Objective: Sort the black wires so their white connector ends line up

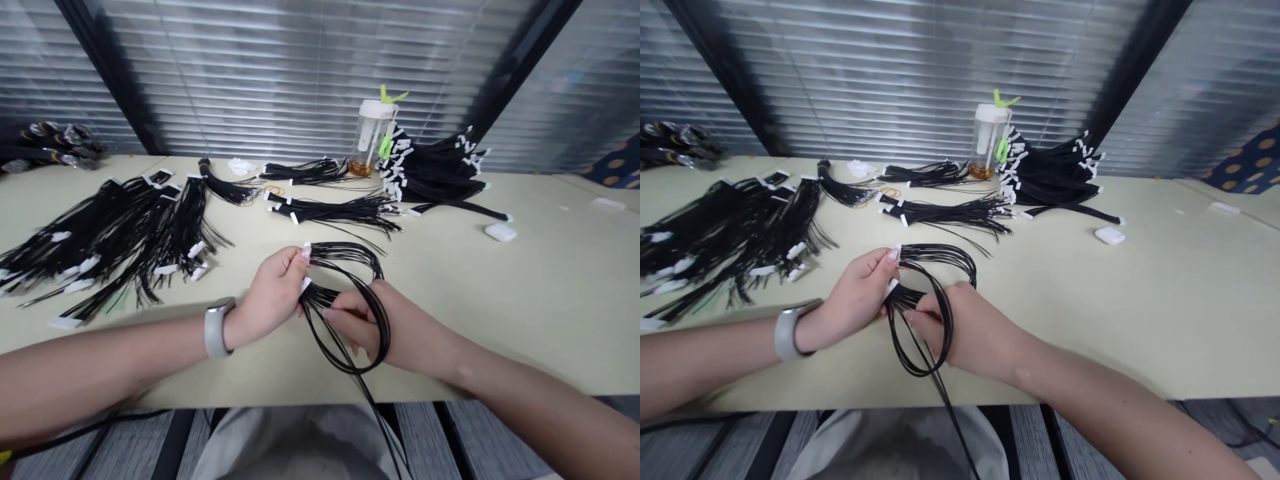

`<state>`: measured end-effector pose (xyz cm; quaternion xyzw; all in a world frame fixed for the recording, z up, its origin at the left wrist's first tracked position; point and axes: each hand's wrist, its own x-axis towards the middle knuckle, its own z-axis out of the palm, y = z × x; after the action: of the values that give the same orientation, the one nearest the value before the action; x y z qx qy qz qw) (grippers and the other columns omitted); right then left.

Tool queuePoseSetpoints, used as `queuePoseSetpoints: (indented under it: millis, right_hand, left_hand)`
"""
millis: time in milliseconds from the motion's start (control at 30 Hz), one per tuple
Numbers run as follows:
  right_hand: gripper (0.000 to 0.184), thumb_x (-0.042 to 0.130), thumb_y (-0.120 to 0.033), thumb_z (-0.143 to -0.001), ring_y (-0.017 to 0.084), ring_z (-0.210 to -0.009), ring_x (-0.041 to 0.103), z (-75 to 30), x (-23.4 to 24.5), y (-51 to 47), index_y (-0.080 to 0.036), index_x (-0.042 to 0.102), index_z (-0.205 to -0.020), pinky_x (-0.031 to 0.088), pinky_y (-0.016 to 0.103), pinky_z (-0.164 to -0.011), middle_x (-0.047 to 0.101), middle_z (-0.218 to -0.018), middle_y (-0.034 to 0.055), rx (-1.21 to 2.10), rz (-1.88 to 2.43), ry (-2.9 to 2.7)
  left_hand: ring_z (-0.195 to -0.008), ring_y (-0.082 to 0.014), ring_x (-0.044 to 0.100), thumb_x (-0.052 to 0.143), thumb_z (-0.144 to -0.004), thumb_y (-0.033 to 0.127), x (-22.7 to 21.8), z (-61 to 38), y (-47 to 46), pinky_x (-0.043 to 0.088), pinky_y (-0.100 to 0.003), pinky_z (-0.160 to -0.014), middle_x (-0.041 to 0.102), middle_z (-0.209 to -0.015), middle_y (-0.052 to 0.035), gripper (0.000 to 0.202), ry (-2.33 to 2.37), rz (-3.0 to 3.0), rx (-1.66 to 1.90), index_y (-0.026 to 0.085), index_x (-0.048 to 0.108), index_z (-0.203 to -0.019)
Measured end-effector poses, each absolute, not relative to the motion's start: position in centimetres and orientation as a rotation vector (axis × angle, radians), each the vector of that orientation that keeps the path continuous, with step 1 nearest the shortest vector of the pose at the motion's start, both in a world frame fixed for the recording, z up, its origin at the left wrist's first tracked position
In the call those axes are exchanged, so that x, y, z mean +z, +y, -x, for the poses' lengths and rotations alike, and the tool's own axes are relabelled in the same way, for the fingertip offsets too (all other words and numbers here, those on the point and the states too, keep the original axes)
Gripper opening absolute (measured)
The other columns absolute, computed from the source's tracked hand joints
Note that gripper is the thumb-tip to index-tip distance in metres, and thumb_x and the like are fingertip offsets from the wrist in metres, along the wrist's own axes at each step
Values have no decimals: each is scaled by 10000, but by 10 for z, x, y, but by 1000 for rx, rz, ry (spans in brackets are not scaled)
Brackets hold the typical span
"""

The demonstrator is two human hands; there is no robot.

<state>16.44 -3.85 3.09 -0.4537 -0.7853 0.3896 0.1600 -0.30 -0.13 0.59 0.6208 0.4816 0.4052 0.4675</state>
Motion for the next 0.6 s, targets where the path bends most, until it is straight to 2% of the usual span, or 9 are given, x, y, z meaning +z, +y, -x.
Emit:
queuePoseSetpoints:
  millis: [167,300,400,500,600]
  right_hand:
    - [240,431,-260,-830,46,-403,427,-160,27,-35,-147,512,-635,311,151,-394,510,-488,-39,1356,1253,-2151]
    - [228,434,-349,-837,44,-340,411,-158,21,-33,-165,526,-739,300,135,-331,486,-464,-63,1590,1368,-1970]
    - [272,408,-400,-845,55,-313,410,-159,16,-32,-175,512,-733,282,143,-298,475,-440,-68,1674,1407,-1885]
    - [294,366,-399,-861,58,-316,390,-160,17,-32,-175,505,-732,267,154,-309,443,-421,-71,1553,1396,-1949]
    - [281,389,-331,-850,52,-384,367,-163,27,-33,-165,503,-655,246,167,-365,418,-443,-61,1182,1355,-2206]
  left_hand:
    - [-300,-59,377,393,-839,471,7,2,-1,298,-162,-292,395,-394,72,368,1164,-1515,1003,177,406,-619]
    - [-293,-54,367,401,-838,460,9,2,-1,282,-157,-289,389,-386,76,365,1146,-1510,1008,176,400,-610]
    - [-292,-55,367,406,-840,441,10,2,-1,288,-155,-291,376,-368,78,353,1129,-1507,976,175,404,-608]
    - [-283,-56,365,415,-836,436,11,2,-1,291,-156,-280,364,-368,83,340,1129,-1489,949,177,409,-617]
    - [-281,-57,369,419,-831,446,11,2,-2,296,-160,-274,361,-380,82,347,1130,-1483,945,179,399,-611]
